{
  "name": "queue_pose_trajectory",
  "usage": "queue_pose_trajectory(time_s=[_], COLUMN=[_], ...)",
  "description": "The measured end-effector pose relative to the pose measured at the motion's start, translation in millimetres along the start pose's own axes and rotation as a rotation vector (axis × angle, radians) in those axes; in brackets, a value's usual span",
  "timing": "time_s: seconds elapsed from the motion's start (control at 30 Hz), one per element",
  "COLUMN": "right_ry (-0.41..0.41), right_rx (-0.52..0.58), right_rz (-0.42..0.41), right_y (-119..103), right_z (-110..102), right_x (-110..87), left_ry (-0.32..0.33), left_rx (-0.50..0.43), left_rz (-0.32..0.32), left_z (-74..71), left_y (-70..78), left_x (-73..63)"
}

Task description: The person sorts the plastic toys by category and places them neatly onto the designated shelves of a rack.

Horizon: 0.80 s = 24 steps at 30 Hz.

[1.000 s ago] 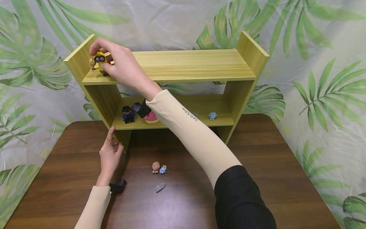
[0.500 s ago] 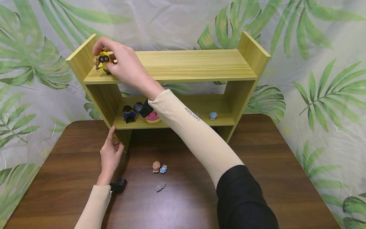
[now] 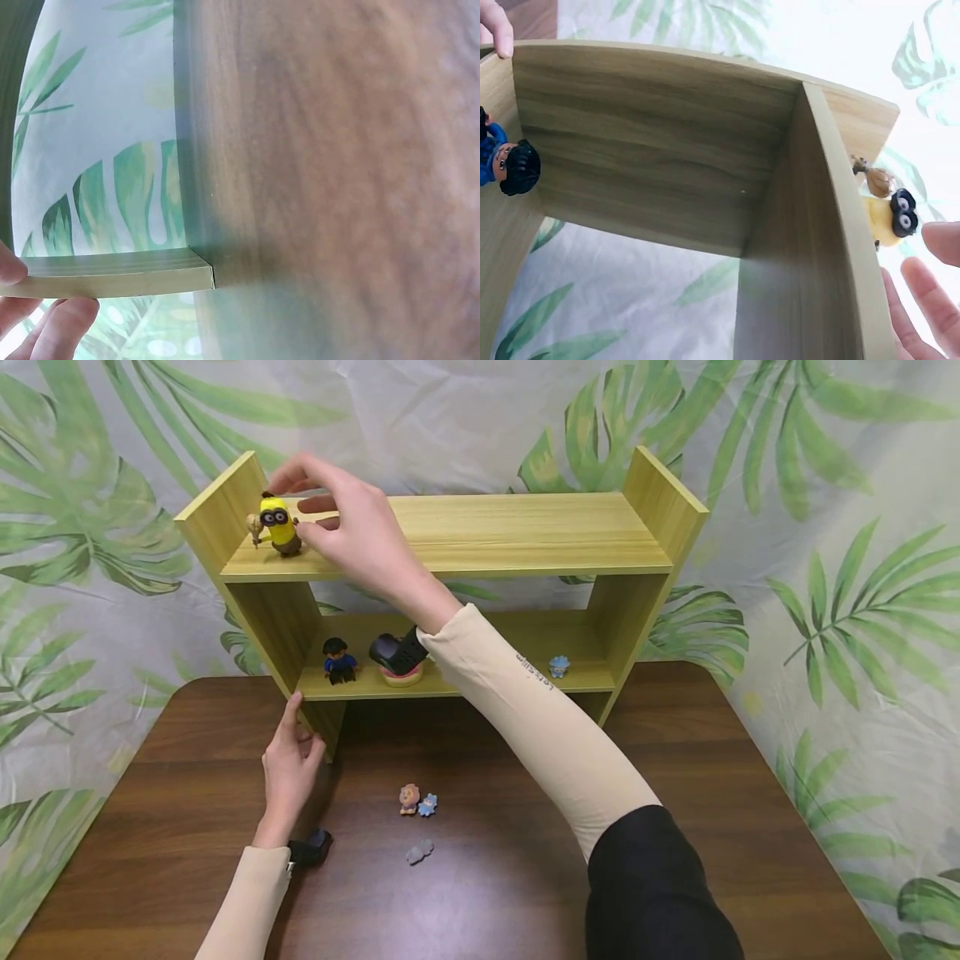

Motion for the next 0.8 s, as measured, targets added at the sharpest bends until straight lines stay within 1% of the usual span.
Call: queue_pose_trajectory(time_s=[0.13,0.2,0.33,0.53,0.67,0.8], right_ry=[0.028,0.038,0.044,0.052,0.055,0.05], right_rx=[0.053,0.083,0.152,0.23,0.262,0.282], right_rz=[-0.025,-0.052,-0.087,-0.091,-0.12,-0.125], right_y=[-3,-4,-9,-15,-18,-18], right_z=[-6,-8,-12,-16,-18,-20], right_x=[-8.4,-13.4,-24.8,-45.0,-58.8,-71.2], left_ry=[0.004,0.007,0.009,0.009,0.005,0.005], left_rx=[0.004,0.004,-0.002,-0.003,-0.001,0.002], left_rz=[0.008,0.013,0.02,0.016,0.011,0.012], left_z=[-0.1,0.0,-0.3,-0.4,-0.4,-0.5], left_y=[0.0,-0.1,-0.3,-0.3,0.5,1.3], left_x=[-0.1,-0.2,-0.8,-0.6,-0.6,-0.5])
Point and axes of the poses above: each hand's wrist, its own x-axis towards the middle knuckle, its own z-axis out of the palm, y = z × x, the point moved 3 cm from there along x, towards the middle knuckle, and after that the axes turned 15 degrees about -z, right-handed, at the moved point
